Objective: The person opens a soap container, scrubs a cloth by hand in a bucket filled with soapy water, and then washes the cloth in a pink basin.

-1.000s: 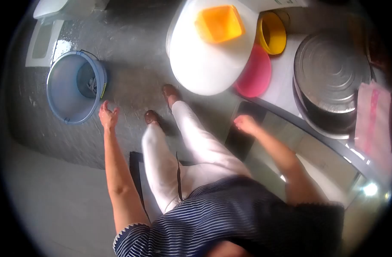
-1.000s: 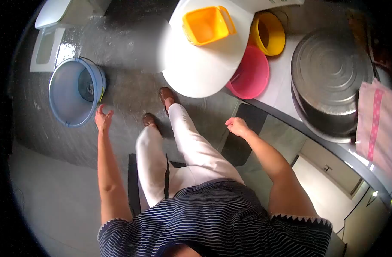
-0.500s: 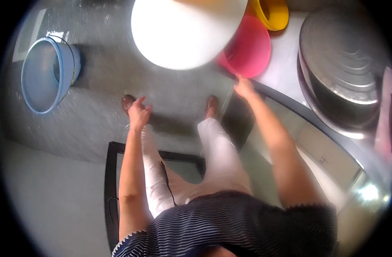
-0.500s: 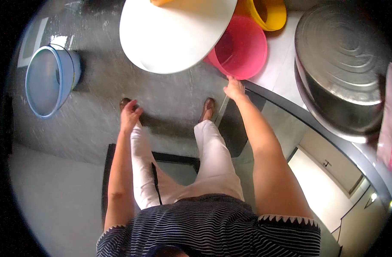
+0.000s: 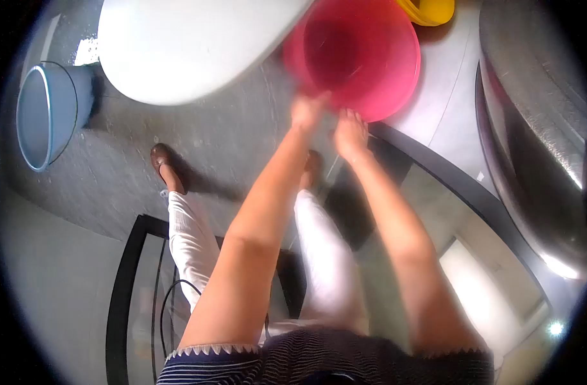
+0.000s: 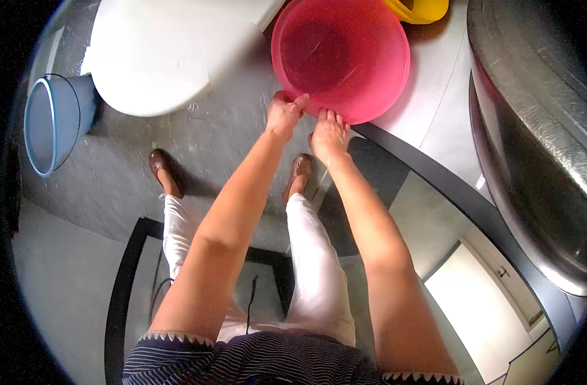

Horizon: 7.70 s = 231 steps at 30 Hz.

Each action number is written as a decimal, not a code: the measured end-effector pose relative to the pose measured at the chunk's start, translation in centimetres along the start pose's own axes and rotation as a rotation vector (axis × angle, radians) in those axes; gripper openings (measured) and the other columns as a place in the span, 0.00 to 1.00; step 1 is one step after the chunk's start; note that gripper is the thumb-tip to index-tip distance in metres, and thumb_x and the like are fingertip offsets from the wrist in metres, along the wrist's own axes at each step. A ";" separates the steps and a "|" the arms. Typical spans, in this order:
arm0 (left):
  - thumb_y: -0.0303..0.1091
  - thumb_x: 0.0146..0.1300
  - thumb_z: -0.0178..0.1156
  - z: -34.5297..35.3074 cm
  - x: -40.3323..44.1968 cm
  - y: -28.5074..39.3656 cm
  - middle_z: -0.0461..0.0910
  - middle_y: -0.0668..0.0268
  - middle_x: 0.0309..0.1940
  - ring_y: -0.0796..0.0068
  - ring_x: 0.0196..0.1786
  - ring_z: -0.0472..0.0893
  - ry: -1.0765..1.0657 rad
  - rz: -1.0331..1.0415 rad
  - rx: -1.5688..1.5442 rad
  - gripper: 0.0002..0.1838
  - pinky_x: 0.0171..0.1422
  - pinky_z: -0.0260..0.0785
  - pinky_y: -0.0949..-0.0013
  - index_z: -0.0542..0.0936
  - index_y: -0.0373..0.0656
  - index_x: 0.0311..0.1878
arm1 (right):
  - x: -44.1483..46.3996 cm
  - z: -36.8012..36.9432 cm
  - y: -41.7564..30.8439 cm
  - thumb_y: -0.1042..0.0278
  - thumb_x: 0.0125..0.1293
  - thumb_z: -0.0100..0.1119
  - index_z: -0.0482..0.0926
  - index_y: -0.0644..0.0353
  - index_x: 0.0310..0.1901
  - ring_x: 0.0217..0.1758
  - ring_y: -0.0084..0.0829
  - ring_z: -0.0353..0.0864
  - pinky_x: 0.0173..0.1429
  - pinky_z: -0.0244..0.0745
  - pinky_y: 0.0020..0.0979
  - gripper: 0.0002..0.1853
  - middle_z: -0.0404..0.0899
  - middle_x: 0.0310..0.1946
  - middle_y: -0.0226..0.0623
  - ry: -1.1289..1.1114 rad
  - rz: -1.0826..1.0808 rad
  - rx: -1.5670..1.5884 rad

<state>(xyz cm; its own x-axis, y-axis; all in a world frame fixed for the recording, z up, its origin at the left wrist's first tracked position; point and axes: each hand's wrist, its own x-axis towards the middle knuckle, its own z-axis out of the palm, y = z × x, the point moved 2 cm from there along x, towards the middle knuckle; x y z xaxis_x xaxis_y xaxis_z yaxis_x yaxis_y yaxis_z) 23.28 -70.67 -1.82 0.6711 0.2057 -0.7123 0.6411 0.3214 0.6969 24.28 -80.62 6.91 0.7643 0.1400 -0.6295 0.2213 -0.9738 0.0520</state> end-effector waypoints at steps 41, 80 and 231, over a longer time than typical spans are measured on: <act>0.31 0.49 0.57 -35.3 -21.6 -11.3 0.77 0.67 0.21 0.79 0.21 0.75 0.345 -0.254 -0.234 0.08 0.24 0.65 0.78 0.76 0.37 0.32 | 5.2 5.6 -11.6 0.45 0.60 0.51 0.67 0.65 0.55 0.56 0.32 0.67 0.58 0.63 0.32 0.32 0.68 0.54 0.39 -0.475 0.217 1.404; 0.29 0.47 0.58 -56.6 -42.2 1.2 0.74 0.62 0.32 0.59 0.41 0.73 0.984 -0.114 0.830 0.10 0.45 0.67 0.60 0.75 0.45 0.36 | -15.8 2.0 -19.2 0.47 0.63 0.49 0.62 0.50 0.24 0.19 0.27 0.62 0.29 0.66 0.36 0.18 0.58 0.13 0.27 -0.596 0.477 1.487; 0.50 0.62 0.48 -56.9 -36.7 -3.8 0.75 0.63 0.36 0.70 0.42 0.74 1.359 0.415 -1.899 0.24 0.46 0.66 0.65 0.66 0.42 0.54 | -31.0 4.3 -74.4 0.51 0.60 0.46 0.74 0.56 0.46 0.51 0.44 0.73 0.53 0.67 0.38 0.19 0.74 0.47 0.42 -1.173 -1.548 -1.057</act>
<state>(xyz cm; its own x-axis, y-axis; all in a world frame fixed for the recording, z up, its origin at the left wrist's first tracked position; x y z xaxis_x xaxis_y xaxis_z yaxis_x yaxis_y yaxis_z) -25.00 -26.82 16.93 -0.4078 0.4559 -0.7911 -0.8529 0.1191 0.5083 -18.50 -13.25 19.24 -0.7939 -0.0520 -0.6058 0.5785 0.2419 -0.7790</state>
